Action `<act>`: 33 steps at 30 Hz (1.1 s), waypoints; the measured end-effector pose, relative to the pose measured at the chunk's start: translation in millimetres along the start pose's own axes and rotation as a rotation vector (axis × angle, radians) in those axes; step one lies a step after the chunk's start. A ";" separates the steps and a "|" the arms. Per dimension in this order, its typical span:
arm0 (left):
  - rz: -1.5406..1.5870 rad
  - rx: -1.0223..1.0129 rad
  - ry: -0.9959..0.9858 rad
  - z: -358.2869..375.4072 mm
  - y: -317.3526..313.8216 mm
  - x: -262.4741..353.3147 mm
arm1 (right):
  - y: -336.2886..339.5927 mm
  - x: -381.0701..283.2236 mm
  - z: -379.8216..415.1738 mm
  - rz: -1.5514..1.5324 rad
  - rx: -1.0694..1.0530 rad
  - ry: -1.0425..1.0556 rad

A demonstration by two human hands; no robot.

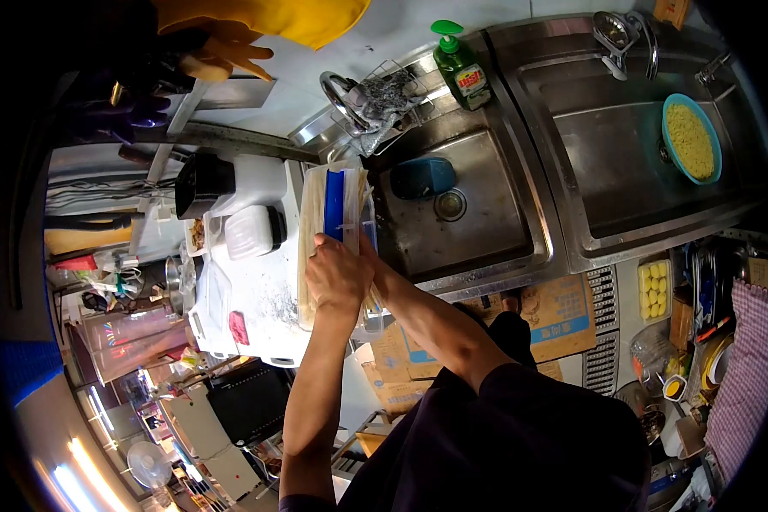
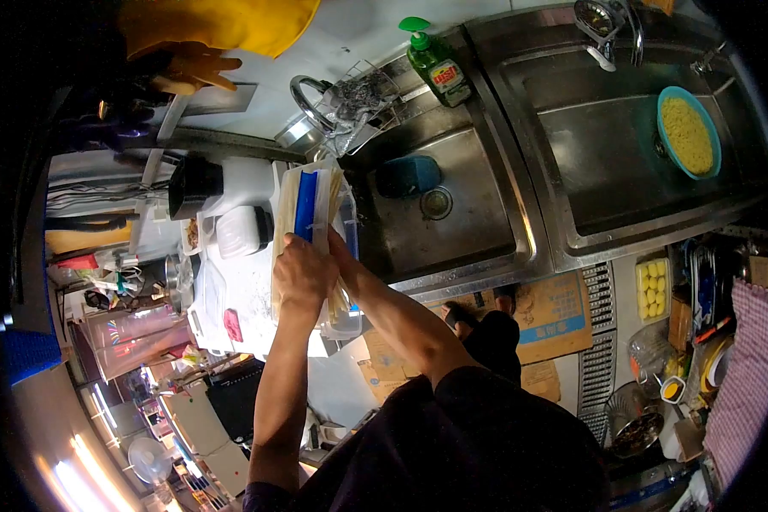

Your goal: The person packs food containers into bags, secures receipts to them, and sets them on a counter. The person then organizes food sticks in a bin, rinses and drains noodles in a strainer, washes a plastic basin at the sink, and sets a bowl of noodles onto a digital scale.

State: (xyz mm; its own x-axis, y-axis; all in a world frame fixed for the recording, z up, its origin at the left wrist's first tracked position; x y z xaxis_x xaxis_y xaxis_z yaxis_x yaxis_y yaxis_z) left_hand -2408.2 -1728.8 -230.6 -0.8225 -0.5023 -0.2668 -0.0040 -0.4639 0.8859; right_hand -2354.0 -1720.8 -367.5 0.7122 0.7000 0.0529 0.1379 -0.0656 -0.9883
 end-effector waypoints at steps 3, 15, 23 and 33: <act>0.001 0.025 -0.013 0.8 1.5 -0.6 | 0.3 2.2 -0.5 -0.004 -0.002 -0.009; 0.048 -0.018 0.036 1.9 -6.5 -8.5 | 7.2 11.5 0.7 -0.029 -0.006 -0.056; 0.093 -0.046 0.062 9.0 -2.9 -13.3 | 17.0 18.1 -2.4 -0.072 -0.015 -0.108; 0.126 -0.058 0.073 10.0 -14.3 -27.2 | 30.5 31.1 0.5 -0.103 -0.006 -0.190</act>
Point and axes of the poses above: each hand's wrist, its own z-axis away from the middle knuckle, its own y-axis out of the back of the hand, x = y × z, the point moved 10 cm from there along -z, towards the middle knuckle, and after that the axes turned 10 degrees about -x, right-handed, at the moved point
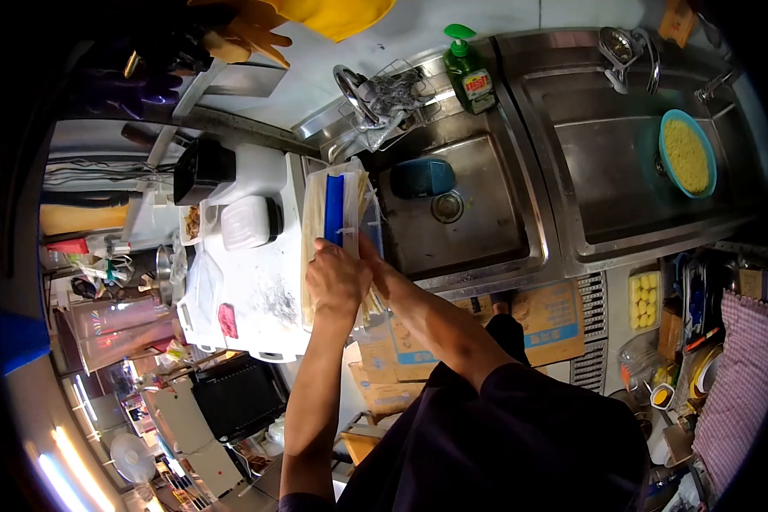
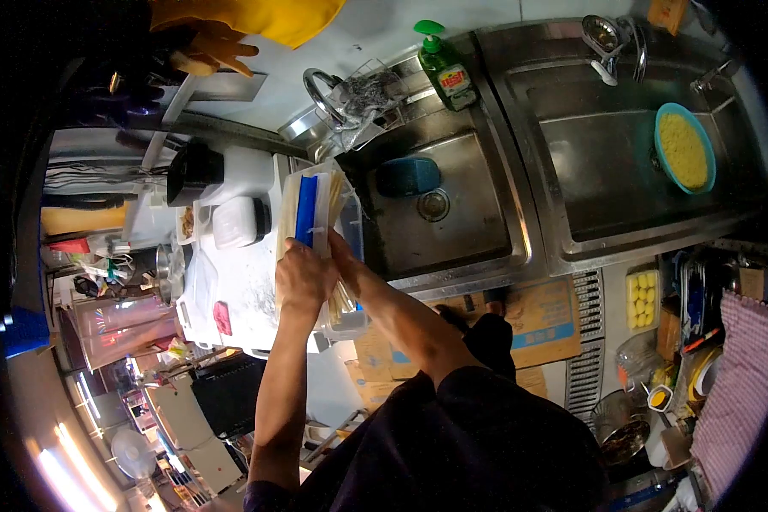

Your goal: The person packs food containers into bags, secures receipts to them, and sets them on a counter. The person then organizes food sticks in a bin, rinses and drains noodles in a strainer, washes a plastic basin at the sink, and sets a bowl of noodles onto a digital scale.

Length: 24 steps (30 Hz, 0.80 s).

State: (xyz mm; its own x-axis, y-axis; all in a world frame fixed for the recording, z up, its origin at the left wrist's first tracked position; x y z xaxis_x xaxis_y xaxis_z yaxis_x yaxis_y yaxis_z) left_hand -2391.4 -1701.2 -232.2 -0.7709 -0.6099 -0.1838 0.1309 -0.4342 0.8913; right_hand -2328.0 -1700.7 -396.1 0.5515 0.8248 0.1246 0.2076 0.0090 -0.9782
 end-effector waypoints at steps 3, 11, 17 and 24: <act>-0.028 -0.010 -0.031 2.5 -0.9 0.8 | 4.2 3.5 0.6 -0.002 0.012 -0.026; 0.402 0.075 -0.175 -20.9 -46.4 -82.7 | 45.4 -4.2 15.5 0.269 0.290 -0.088; 1.468 -0.207 -0.035 -33.0 -189.4 -141.4 | 77.2 -52.4 41.5 1.687 0.685 -0.315; 2.014 -0.048 0.020 25.5 -274.1 -153.4 | -74.5 -70.3 54.6 2.321 0.499 -0.688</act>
Point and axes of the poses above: each hand's wrist, its own z-axis away from the middle knuckle, its own y-axis out of the back of the hand, x = y × z, the point moved 10 cm from there along -z, towards the middle knuckle, and after that the axes turned 10 degrees about -x, right-handed, at the moved point
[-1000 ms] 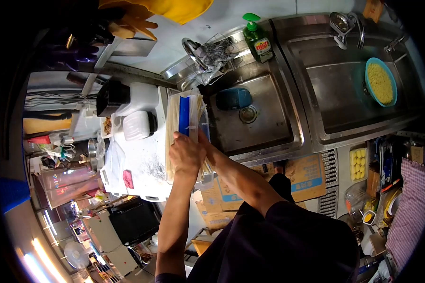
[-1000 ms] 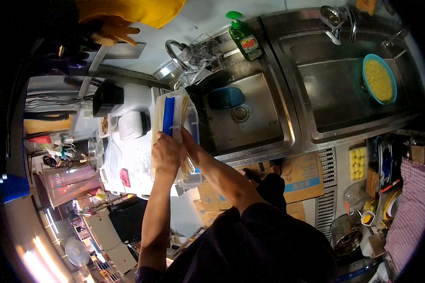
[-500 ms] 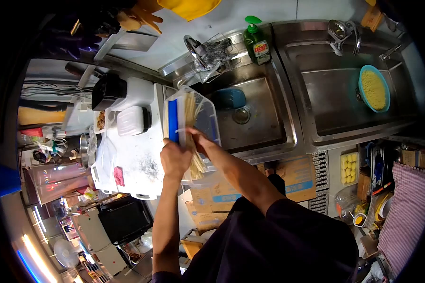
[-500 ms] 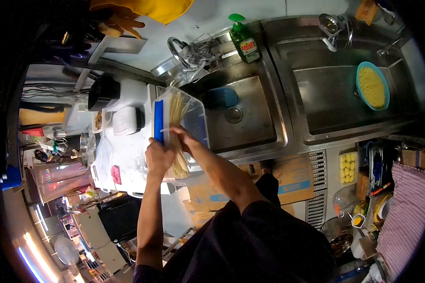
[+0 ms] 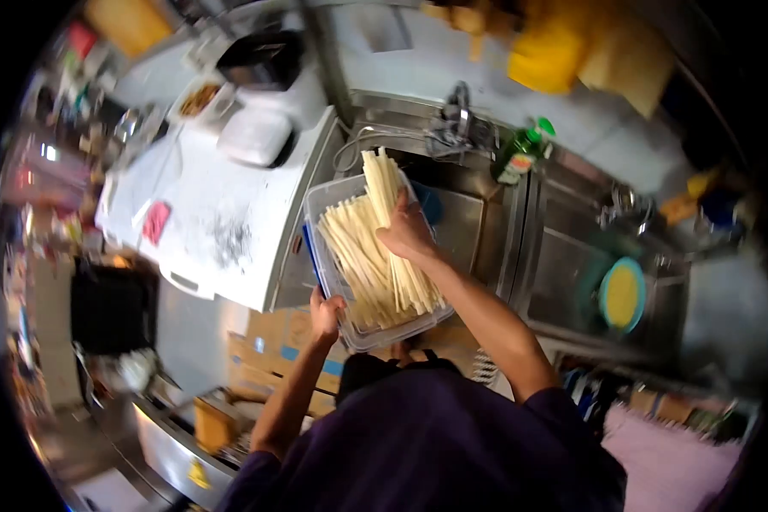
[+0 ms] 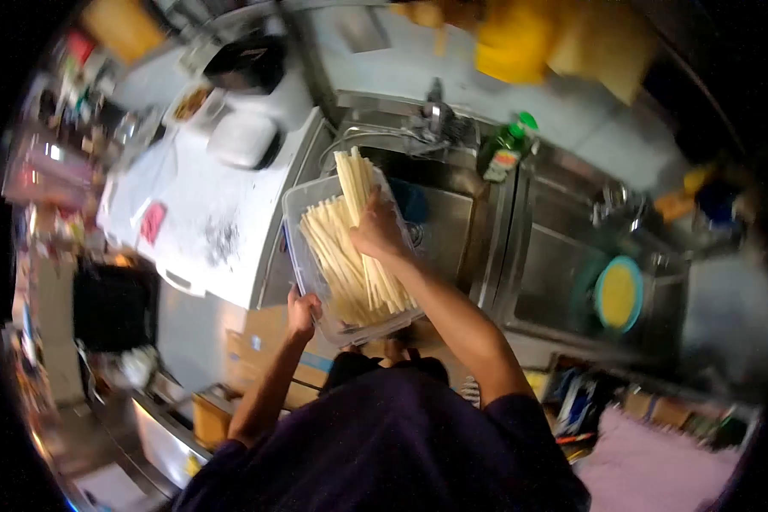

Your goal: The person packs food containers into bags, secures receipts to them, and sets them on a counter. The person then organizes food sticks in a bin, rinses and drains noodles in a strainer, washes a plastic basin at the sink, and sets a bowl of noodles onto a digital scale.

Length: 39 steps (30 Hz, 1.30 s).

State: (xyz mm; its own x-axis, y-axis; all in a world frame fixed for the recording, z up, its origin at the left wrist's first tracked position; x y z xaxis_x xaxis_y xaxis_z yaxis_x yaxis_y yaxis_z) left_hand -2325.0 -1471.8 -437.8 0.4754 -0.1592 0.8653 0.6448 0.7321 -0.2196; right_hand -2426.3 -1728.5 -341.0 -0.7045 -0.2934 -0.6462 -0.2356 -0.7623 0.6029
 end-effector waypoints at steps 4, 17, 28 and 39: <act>0.026 0.008 -0.076 -11.5 -35.0 -8.2 | -24.4 -28.4 17.0 0.269 0.067 0.127; 0.158 -0.142 -0.038 33.6 -60.3 71.1 | -34.1 -2.9 -17.7 -0.111 0.003 -0.045; 0.308 -0.055 -0.048 36.5 7.8 51.9 | 1.1 -156.5 53.3 0.369 -0.070 0.010; 0.279 -0.100 -0.181 78.4 76.2 162.0 | 12.8 -257.3 102.6 0.022 -0.121 0.560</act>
Point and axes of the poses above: each hand's wrist, its own z-axis away from the middle knuckle, its own y-axis out of the back of the hand, x = y × z, the point moved 10 cm from there along -z, towards the middle knuckle, and after that the axes turned 10 degrees about -x, right-handed, at the moved point
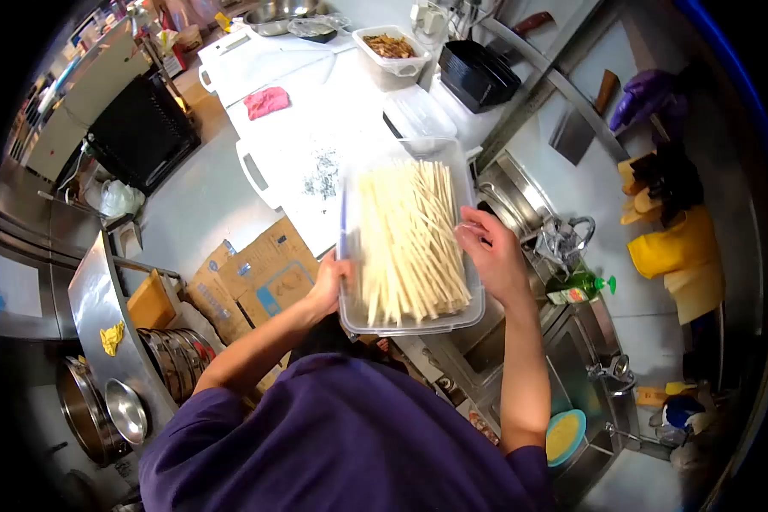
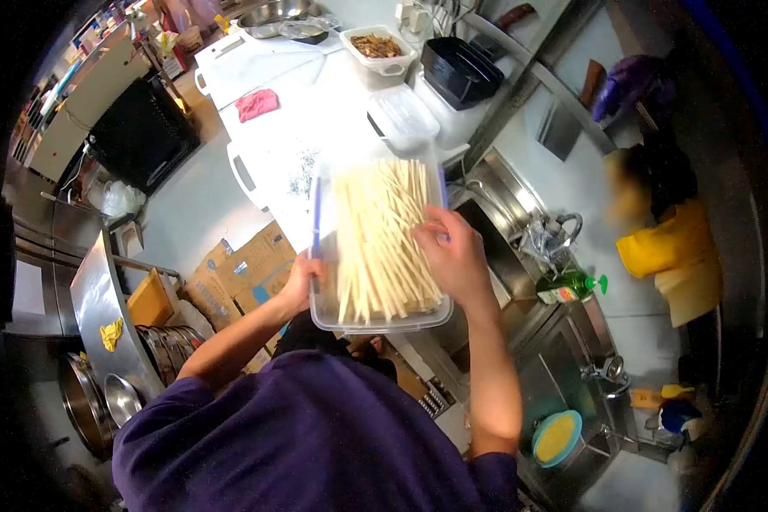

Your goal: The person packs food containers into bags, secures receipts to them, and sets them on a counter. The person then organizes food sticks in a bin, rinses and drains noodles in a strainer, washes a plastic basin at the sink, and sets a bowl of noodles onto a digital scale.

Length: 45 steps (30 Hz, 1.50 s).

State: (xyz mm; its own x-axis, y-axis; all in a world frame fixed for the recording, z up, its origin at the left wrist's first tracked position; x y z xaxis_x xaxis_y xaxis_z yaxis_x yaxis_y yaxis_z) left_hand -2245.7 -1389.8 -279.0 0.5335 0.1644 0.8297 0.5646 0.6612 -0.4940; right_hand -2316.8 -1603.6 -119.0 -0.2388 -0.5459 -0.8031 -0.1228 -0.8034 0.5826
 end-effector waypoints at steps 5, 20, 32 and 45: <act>-0.096 0.150 0.003 -59.3 86.5 -16.8 | -60.8 -7.9 -74.7 -0.076 -0.127 -0.027; -0.273 0.282 0.001 -133.0 348.6 116.3 | -336.0 -11.7 -388.6 -0.100 -0.116 -0.235; -0.123 0.309 -0.052 -211.8 424.2 166.4 | -274.0 -112.6 -488.2 0.501 -0.002 -0.247; 0.063 0.269 -0.005 -242.2 416.8 184.9 | -332.0 -90.0 -499.4 0.549 -0.176 -0.414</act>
State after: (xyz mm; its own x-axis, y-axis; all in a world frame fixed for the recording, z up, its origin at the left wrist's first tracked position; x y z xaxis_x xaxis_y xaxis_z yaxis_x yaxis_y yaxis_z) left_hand -1759.3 -1261.1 -394.4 0.5588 0.2143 0.8011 0.3428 0.8199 -0.4585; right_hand -1773.5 -1406.4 -302.4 -0.5719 -0.7763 -0.2653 0.2698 -0.4834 0.8328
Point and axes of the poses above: each hand's wrist, its own z-axis away from the middle knuckle, its own y-axis out of the back of the hand, x = y × z, the point moved 10 cm from there along -z, towards the middle knuckle, and after that the axes turned 10 degrees about -x, right-handed, at the moved point
